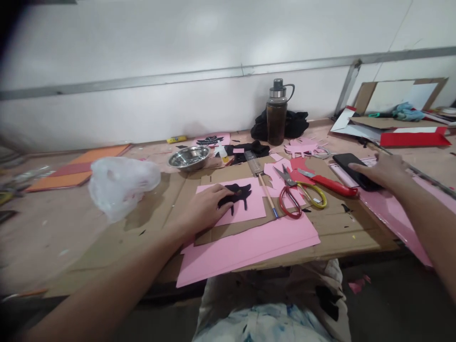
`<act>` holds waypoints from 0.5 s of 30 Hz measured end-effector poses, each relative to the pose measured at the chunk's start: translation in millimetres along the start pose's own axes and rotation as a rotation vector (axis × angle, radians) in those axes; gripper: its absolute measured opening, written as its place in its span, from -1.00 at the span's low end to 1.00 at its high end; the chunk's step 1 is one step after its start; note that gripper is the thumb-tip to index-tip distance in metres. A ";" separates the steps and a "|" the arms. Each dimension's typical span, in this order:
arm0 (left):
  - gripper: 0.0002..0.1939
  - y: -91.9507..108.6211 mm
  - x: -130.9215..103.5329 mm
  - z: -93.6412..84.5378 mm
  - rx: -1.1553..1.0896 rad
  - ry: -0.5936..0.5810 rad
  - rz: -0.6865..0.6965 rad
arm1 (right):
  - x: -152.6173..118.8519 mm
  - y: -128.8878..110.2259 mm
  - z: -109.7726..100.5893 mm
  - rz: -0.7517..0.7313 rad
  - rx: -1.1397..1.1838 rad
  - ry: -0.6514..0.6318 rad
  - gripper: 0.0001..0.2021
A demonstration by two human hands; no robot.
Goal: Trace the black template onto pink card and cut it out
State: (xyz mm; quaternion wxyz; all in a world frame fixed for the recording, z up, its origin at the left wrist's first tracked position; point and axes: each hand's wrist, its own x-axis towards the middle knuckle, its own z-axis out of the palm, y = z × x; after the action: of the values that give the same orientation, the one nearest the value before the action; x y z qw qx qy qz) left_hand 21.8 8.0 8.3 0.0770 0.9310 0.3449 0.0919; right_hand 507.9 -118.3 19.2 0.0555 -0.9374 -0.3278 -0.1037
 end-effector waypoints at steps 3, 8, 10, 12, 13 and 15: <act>-0.68 0.1 0.4 0.2 0.009 0.008 0.006 | -20.8 -34.0 -32.5 -0.016 0.092 0.104 -0.18; -0.66 1.1 0.9 -0.7 0.034 -0.003 0.008 | -62.5 -111.3 -57.8 -0.511 0.405 0.185 -0.42; -0.66 1.9 1.1 -1.3 0.036 -0.012 -0.004 | -81.0 -145.2 -55.7 -0.739 0.539 0.163 -0.56; -0.66 2.6 1.3 -1.5 0.043 -0.014 -0.013 | -99.1 -177.8 -49.0 -0.841 0.649 0.177 -0.64; -0.66 2.7 1.4 -1.4 0.047 -0.010 -0.012 | -107.4 -192.6 -44.4 -0.916 0.666 0.160 -0.66; -0.67 2.3 1.5 -0.6 0.052 -0.001 0.005 | -121.4 -216.8 -33.8 -1.050 0.692 0.148 -0.74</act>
State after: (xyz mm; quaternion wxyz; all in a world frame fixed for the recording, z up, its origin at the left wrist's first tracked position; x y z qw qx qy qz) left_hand 24.3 7.2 9.5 0.0527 0.9336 0.3447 0.0828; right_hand 274.0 -28.5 31.9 0.3196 -0.5698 -0.7539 -0.0695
